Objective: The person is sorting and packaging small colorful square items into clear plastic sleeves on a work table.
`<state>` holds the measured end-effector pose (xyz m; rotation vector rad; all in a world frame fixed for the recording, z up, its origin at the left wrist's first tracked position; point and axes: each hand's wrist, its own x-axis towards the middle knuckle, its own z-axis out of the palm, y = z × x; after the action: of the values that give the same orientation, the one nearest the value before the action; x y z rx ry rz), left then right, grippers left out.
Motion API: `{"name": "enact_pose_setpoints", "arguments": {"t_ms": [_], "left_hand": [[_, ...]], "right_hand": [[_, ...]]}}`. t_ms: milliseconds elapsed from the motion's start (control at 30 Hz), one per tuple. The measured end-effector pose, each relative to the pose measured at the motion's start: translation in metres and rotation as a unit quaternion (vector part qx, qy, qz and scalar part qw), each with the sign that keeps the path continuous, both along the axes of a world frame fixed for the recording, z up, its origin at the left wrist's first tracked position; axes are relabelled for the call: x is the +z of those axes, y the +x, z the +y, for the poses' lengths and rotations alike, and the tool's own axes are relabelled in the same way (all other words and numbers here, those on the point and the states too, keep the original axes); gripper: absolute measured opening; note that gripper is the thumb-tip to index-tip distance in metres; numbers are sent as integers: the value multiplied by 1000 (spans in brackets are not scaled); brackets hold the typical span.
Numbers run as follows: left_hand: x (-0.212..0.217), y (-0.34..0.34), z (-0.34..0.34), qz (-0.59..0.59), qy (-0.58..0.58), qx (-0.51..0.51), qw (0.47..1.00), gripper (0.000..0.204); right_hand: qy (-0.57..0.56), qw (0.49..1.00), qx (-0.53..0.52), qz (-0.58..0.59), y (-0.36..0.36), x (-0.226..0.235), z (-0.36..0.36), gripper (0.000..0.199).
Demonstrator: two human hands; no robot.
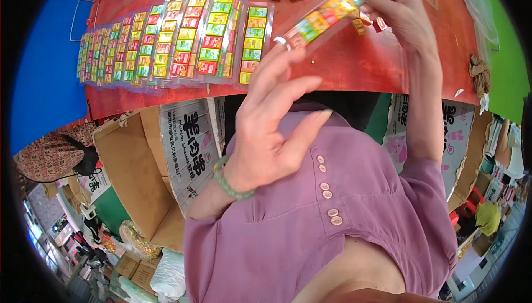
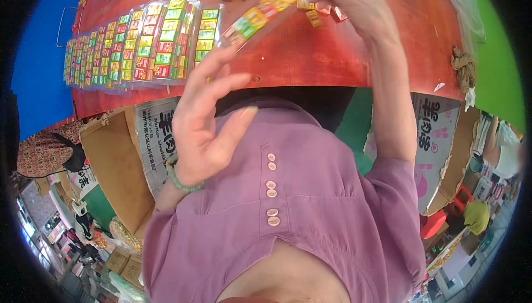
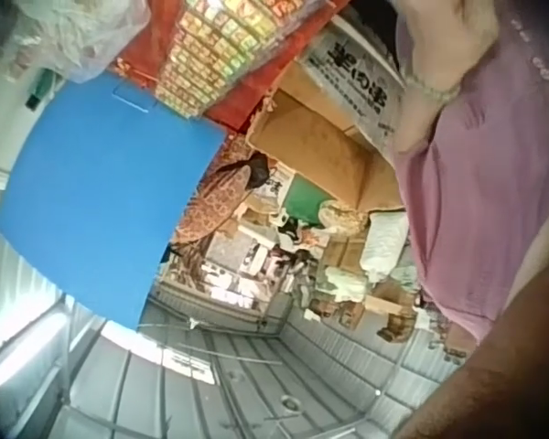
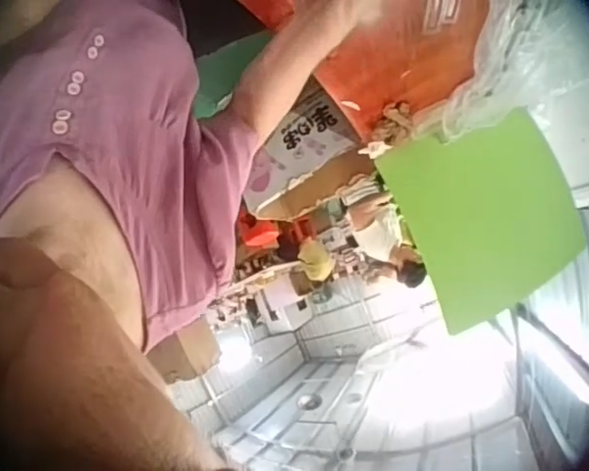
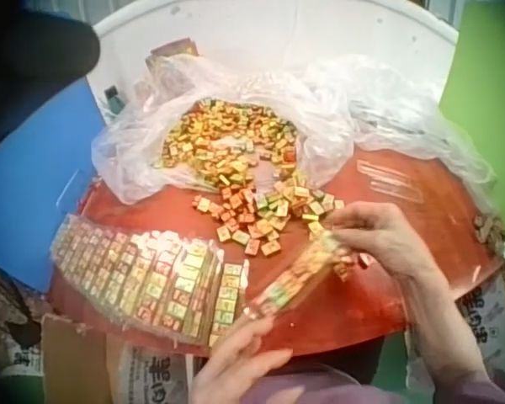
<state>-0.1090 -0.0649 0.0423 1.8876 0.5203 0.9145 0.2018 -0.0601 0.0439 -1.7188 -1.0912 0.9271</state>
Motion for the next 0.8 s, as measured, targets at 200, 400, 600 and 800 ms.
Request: {"name": "enact_pose_setpoints", "arguments": {"t_ms": [200, 400, 600, 800], "left_hand": [[3, -50, -17, 26, -88, -11, 996, 44], [-3, -71, -22, 5, -140, 9, 990, 45], [-5, -76, -19, 31, -164, -1, 986, 44], [-5, -85, -17, 60, -194, 28, 979, 38]], "right_hand": [[8, 996, 84, 17, -59, -1, 48, 23], [-66, 985, 152, -46, -103, 19, 71, 25], [66, 978, 170, -99, -101, -30, 84, 25], [162, 957, 204, -128, -105, -25, 82, 22]]}}
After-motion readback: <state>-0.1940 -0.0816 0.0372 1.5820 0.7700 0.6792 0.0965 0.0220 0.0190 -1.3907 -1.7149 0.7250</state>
